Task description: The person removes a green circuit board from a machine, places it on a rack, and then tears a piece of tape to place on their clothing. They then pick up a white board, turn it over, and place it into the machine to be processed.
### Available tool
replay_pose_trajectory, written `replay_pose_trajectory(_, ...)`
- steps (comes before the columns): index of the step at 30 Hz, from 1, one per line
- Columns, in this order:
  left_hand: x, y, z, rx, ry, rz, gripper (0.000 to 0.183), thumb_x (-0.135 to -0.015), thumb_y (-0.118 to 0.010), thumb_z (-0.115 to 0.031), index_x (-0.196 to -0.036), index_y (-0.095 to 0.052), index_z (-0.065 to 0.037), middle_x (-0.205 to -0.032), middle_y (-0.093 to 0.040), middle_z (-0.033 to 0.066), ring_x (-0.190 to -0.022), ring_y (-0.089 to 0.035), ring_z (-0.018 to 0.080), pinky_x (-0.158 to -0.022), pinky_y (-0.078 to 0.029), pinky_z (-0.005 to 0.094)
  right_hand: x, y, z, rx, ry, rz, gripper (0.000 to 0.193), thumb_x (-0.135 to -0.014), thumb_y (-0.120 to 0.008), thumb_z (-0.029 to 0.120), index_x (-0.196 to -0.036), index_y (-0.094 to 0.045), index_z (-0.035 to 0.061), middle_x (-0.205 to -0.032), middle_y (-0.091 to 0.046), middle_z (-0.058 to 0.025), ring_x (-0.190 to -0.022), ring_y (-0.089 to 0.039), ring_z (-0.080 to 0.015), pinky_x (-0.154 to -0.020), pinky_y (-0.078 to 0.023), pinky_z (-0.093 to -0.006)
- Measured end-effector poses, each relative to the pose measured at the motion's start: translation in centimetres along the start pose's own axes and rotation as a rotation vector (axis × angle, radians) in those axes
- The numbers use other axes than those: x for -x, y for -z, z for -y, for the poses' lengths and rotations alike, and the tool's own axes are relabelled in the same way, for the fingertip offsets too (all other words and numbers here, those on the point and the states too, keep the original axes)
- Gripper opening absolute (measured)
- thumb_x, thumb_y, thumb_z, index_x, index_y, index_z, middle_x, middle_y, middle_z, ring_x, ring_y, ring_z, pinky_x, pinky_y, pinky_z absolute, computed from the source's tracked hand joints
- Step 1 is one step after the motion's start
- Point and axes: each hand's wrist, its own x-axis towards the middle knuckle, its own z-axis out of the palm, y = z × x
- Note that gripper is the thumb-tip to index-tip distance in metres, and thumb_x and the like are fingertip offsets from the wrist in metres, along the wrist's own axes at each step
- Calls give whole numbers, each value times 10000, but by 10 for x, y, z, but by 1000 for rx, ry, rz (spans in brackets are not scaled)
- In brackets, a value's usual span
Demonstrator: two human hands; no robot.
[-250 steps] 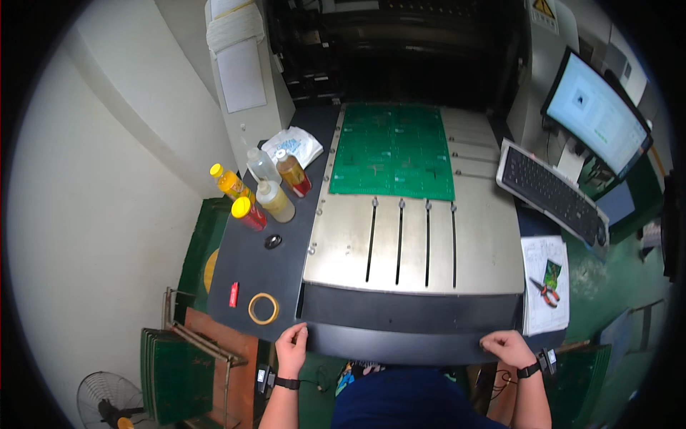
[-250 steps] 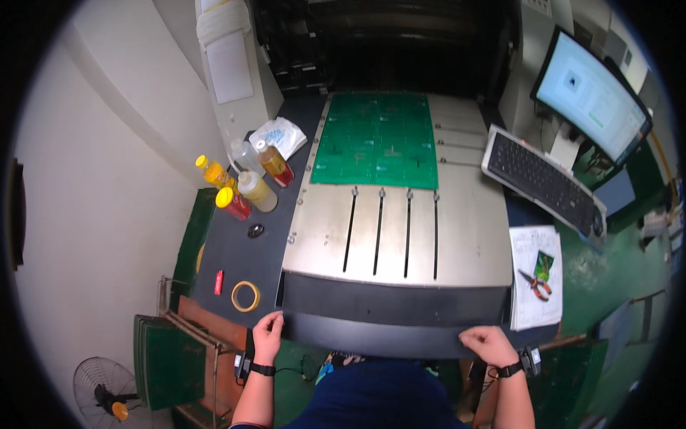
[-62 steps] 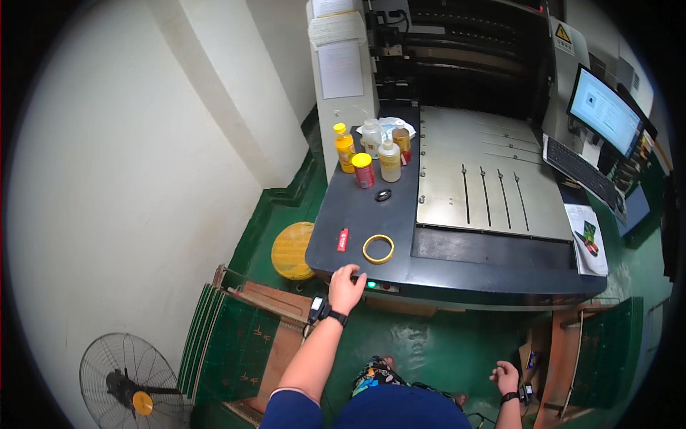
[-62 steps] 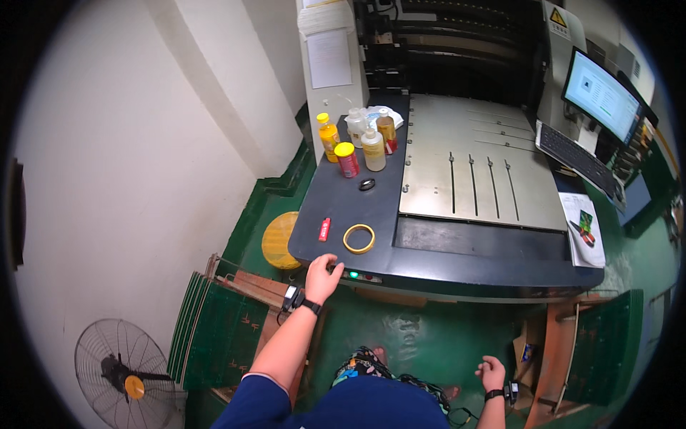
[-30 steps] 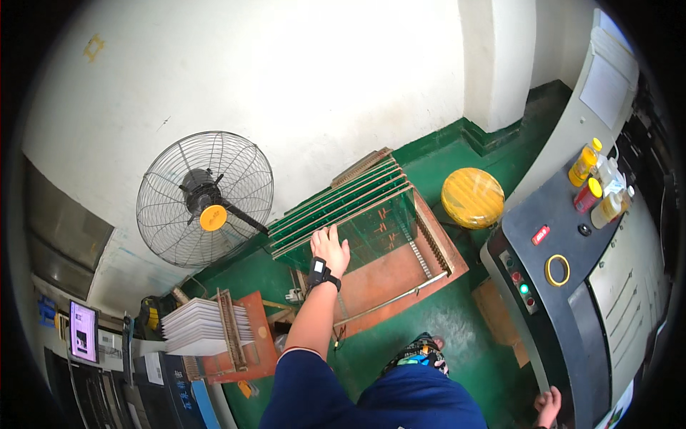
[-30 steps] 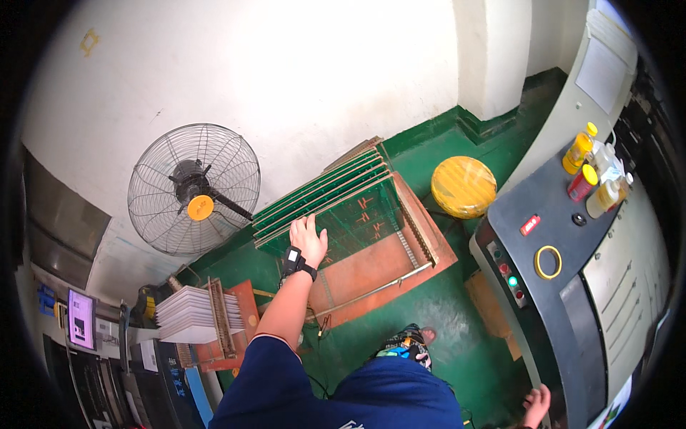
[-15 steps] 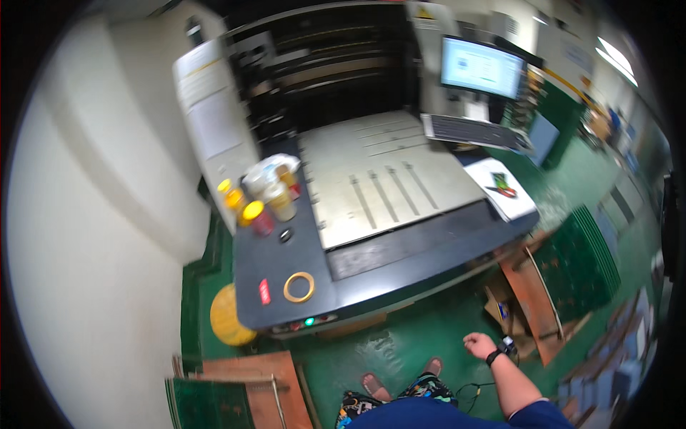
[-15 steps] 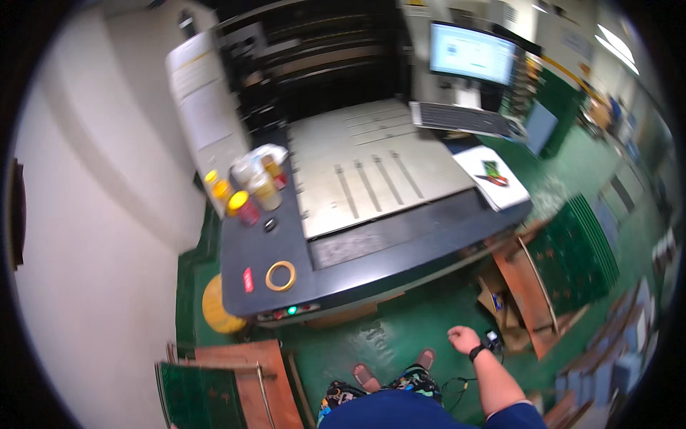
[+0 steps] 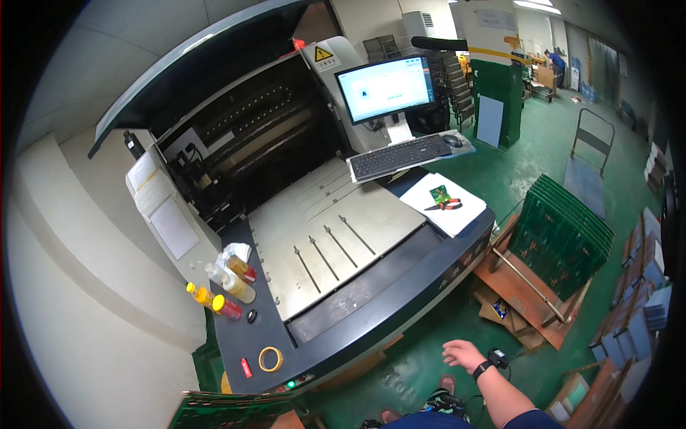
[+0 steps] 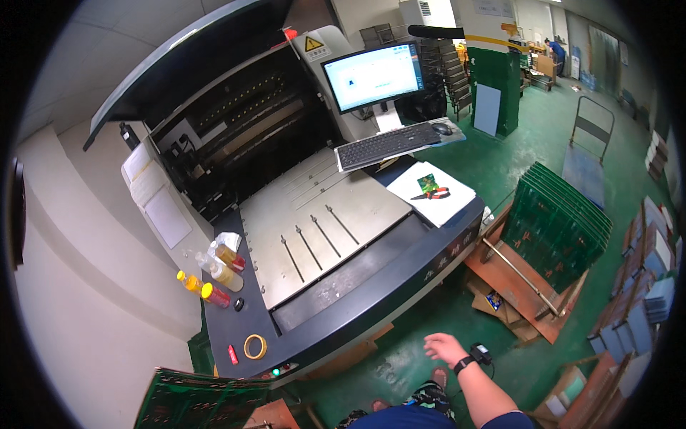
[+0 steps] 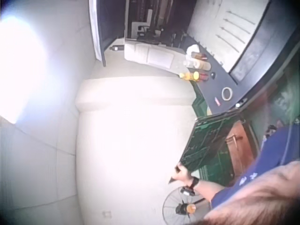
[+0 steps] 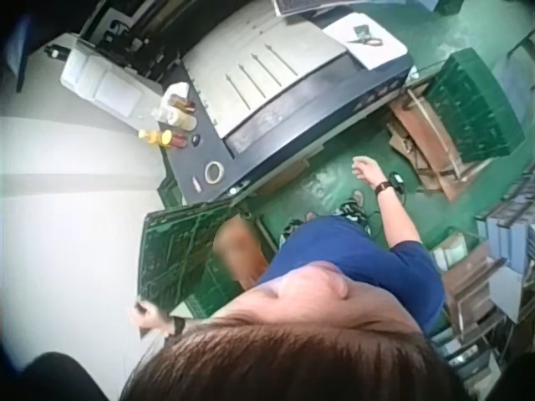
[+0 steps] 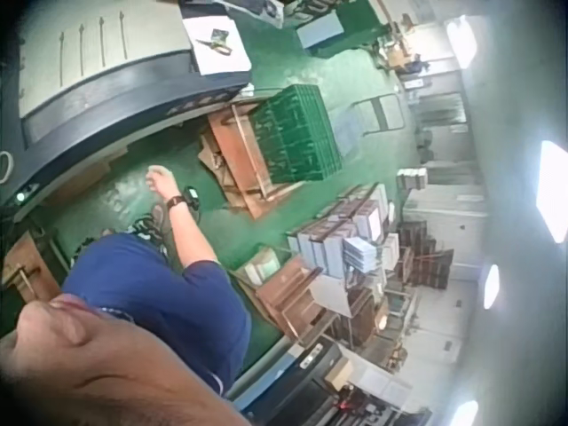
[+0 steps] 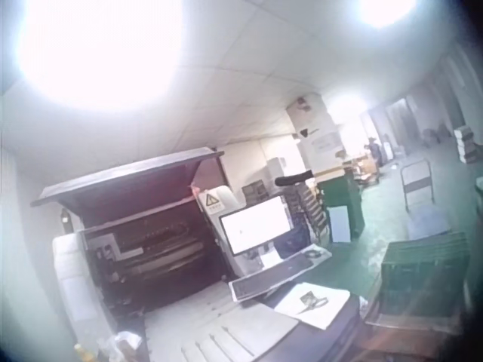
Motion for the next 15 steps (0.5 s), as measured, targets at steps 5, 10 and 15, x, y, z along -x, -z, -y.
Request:
replay_pose_trajectory(5,-40,-51,-139,506,87,274,90,-777,-577,-106,-757,-576,-18,-737,-557,138,-687,-492,307,-667,-401,367,-3,-24,49,-86,39,379,339,-894,-527,240,-1152,-527,20,-1045,-599,-93,-910,-592,-181,-779,-492,-301)
replay_pose_trajectory(10,-74,-112,-229,692,-333,253,346,-795,-584,-345,-658,-511,-35,-673,-456,103,-654,-452,255,-571,-348,358,-7,-2,78,-215,-37,623,455,-888,-501,406,-1202,-513,76,-1128,-571,-73,-1058,-513,-169,-854,-431,-313)
replay_pose_trajectory(15,-101,-149,-287,893,-433,200,257,-715,-661,-258,-681,-523,-44,-697,-455,77,-686,-430,258,-660,-362,357,-7,24,84,224,-353,888,427,-866,-510,465,-1115,-562,122,-1001,-605,-32,-883,-565,-134,-692,-437,-226)
